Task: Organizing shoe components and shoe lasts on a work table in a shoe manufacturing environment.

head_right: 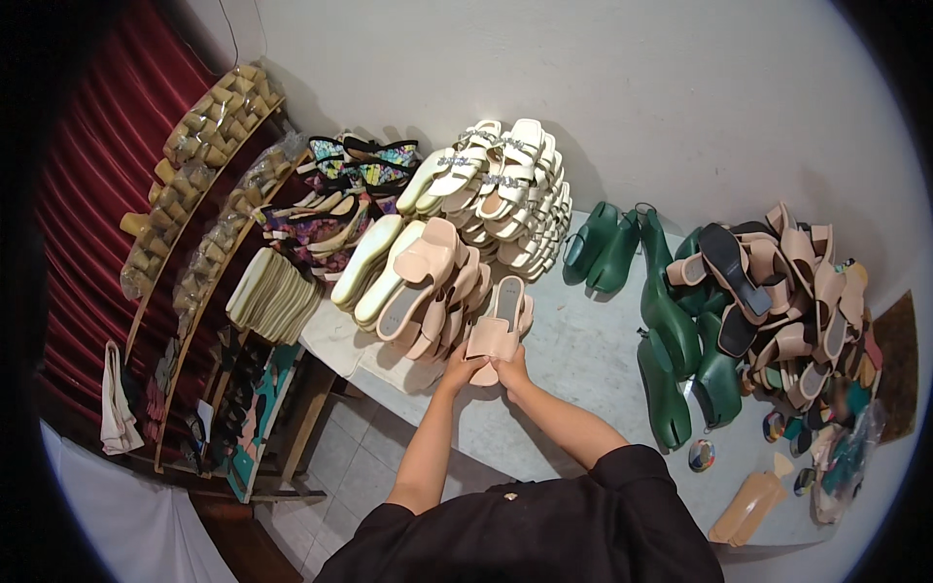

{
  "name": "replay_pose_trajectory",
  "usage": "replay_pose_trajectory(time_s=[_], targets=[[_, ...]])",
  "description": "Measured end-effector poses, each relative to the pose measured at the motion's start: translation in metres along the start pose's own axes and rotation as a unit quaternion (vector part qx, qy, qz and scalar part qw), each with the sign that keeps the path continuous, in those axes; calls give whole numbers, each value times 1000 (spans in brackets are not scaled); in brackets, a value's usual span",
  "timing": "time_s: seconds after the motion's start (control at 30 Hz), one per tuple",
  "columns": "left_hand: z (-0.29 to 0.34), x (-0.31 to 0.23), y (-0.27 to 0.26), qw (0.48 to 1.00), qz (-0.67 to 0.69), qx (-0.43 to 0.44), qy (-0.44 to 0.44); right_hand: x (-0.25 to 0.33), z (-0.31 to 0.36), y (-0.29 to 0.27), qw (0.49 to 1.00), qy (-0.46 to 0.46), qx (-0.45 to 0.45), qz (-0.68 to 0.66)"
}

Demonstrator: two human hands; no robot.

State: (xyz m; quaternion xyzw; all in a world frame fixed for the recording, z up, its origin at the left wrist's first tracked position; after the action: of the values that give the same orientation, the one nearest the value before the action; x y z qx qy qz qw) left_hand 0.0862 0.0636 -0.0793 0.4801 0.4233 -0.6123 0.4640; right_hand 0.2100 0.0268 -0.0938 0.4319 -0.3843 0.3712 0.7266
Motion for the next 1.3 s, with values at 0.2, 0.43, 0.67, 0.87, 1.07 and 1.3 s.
replay_pose_trajectory(time_s=[0.2, 0.43, 0.67, 0.87, 1.07, 1.3], targets=[[-3, 12, -2, 985, -87, -127, 80, 4, -17, 13, 999, -19, -34, 18], [3, 14, 10, 969, -66, -219, 93, 9, -27, 9, 973, 72, -17, 219], [11, 12, 4, 961, -53, -263, 60, 14, -20, 18, 980, 98, 33, 171], [19, 5, 19, 958, -11, -280, 62, 18, -20, 3, 979, 90, 50, 178], [43, 16, 39, 913, -7, -403, 64, 41, -3, -23, 970, 85, 21, 225], [108, 10, 88, 901, -169, -348, 195, 138, 14, -143, 983, -112, 43, 136]])
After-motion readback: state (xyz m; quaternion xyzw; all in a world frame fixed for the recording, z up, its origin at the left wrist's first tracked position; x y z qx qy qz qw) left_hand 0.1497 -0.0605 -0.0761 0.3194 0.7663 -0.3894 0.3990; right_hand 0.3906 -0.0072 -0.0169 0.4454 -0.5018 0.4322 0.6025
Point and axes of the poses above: each hand's wrist, its own z-axis away from the middle knuckle, its own y-axis out of the palm, x = y × z, the point moved 1 cm from there along -z, towards the middle knuckle, and after that the axes turned 4 degrees about -x, right-handed, at the moved point
